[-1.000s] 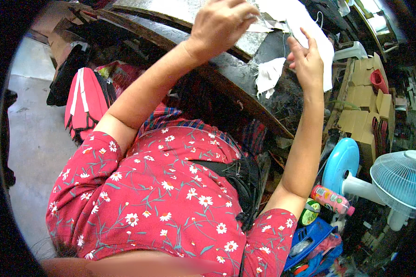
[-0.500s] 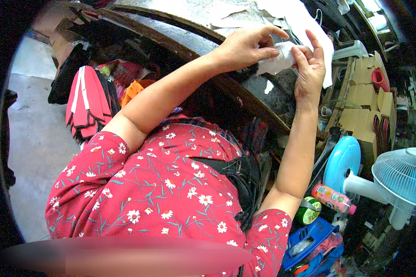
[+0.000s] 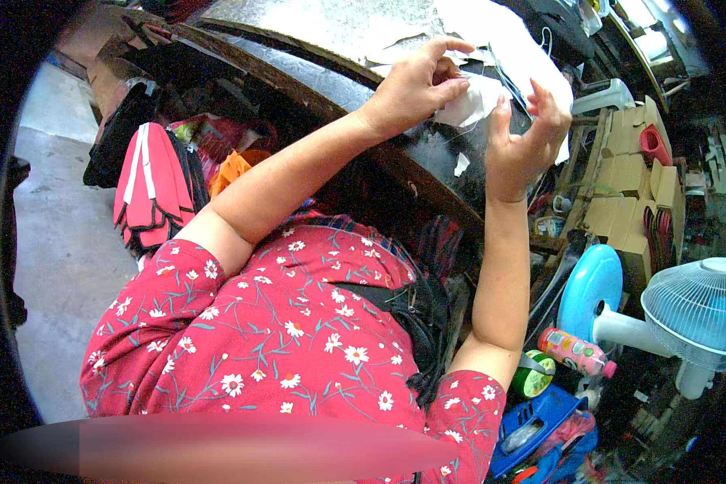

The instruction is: The person cuts a red fabric piece with white tape using scissors, then handles a white fabric sheet, applying tape and cutting it into smaller pieces. The person works at a cluttered table with multiple fabric pieces and tools.

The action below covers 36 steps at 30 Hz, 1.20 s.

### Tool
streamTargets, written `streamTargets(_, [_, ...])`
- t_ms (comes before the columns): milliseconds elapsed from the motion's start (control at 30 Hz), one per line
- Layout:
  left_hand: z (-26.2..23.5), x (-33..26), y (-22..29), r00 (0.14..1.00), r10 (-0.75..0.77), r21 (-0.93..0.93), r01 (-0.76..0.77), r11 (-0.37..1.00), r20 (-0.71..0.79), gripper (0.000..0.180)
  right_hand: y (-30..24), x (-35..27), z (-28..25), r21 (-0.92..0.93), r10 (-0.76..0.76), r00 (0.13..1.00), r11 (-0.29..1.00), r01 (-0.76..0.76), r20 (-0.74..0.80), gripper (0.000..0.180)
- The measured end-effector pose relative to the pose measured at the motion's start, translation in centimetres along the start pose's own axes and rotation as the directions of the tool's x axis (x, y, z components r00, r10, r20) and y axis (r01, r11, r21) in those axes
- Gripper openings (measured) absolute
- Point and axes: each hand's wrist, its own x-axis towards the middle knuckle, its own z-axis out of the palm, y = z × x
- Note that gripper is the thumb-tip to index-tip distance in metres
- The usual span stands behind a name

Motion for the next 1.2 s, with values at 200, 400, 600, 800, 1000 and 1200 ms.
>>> streamTargets(200, [0.0,0.1,0.1,1.0,-0.007,-0.025,0.006,1.0,-0.027,0.044,-0.8,-1.0,0.7,0.306,0.185,0.916,0.903,-0.301,0.355,0.051])
streamTargets(400, [-0.5,0.0,0.1,0.998,-0.003,-0.142,0.011,0.99,0.055,0.052,-0.1,-0.9,1.0,0.445,0.286,0.867,0.767,-0.463,0.409,0.062])
streamTargets(600, [-0.5,0.1,-0.1,0.996,-0.018,-0.163,0.032,0.986,0.088,0.054,-0.1,-0.9,0.9,0.468,0.297,0.868,0.748,-0.471,0.398,0.063])
streamTargets(800, [-0.3,0.1,-0.1,0.996,0.029,-0.098,-0.021,0.995,0.087,0.052,0.2,-0.9,0.9,0.448,0.315,0.855,0.747,-0.491,0.412,0.056])
streamTargets(1000, [0.0,0.0,0.1,0.996,0.059,-0.006,-0.059,0.998,0.065,0.046,-0.1,-0.9,1.1,0.395,0.309,0.853,0.784,-0.478,0.421,0.053])
streamTargets(1200, [0.2,-0.3,0.5,0.999,0.033,0.052,-0.034,0.998,0.018,0.04,-0.1,-0.4,1.3,0.233,0.415,0.83,0.824,-0.517,0.374,0.052])
